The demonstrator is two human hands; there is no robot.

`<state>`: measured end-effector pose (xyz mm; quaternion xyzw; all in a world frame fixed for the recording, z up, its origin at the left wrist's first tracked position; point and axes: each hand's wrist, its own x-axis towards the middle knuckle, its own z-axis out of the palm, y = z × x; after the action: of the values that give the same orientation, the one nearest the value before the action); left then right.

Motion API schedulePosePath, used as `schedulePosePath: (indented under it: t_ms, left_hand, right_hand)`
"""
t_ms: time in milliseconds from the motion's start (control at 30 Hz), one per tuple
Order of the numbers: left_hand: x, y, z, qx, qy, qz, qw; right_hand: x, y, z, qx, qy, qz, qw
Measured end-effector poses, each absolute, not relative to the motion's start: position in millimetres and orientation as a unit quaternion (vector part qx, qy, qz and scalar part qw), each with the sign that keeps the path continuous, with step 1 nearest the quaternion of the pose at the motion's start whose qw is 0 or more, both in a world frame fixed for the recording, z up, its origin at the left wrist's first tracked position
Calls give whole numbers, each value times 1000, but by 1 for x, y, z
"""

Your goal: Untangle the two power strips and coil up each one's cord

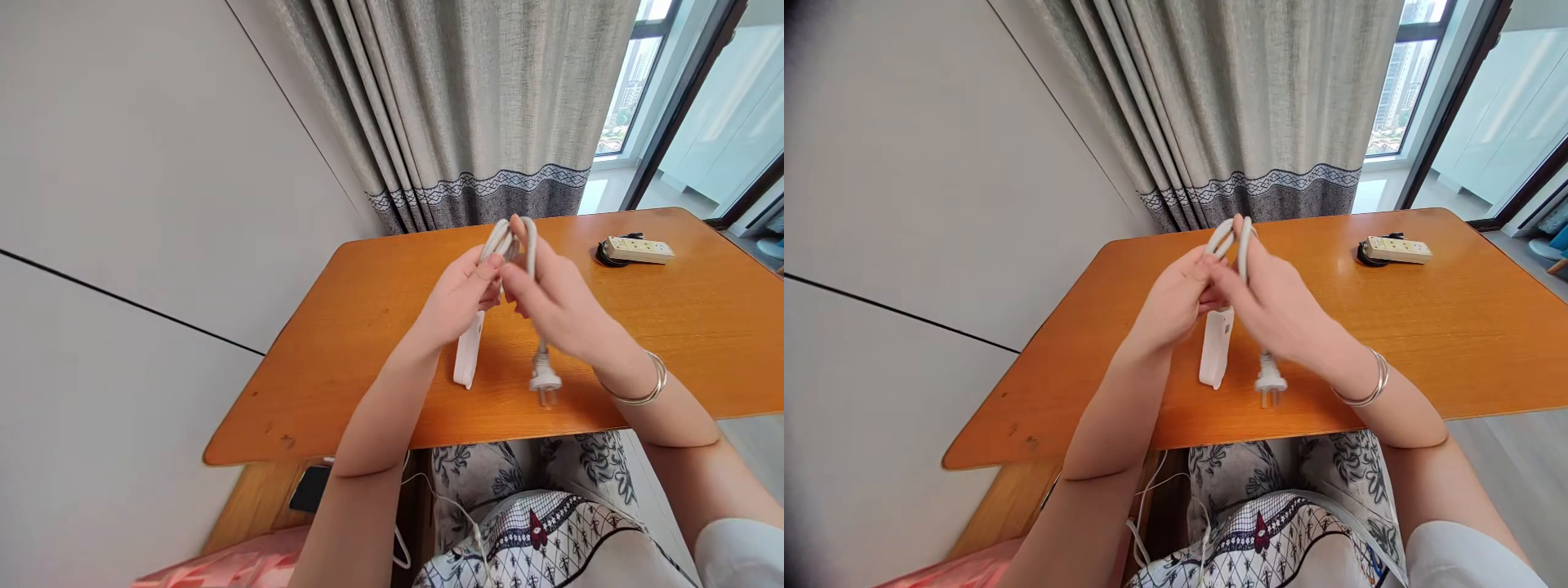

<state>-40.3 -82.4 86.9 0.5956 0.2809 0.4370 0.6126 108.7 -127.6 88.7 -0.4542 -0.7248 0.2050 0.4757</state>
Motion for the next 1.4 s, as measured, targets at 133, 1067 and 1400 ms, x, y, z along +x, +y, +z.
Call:
schedulePosePath:
  t_ms: [133,1067,1400]
  left_hand:
    - [-32,-83,82,571,288,443,628]
    - [-39,-68,77,530,240,464,668]
    - [-38,-68,87,468,267,475,695]
  right_hand:
    - [98,-138,86,-586,-726,-102,346]
    - [138,-76,65,-418,-709,34,567]
    - [126,-53,32,-351,-737,266,513]
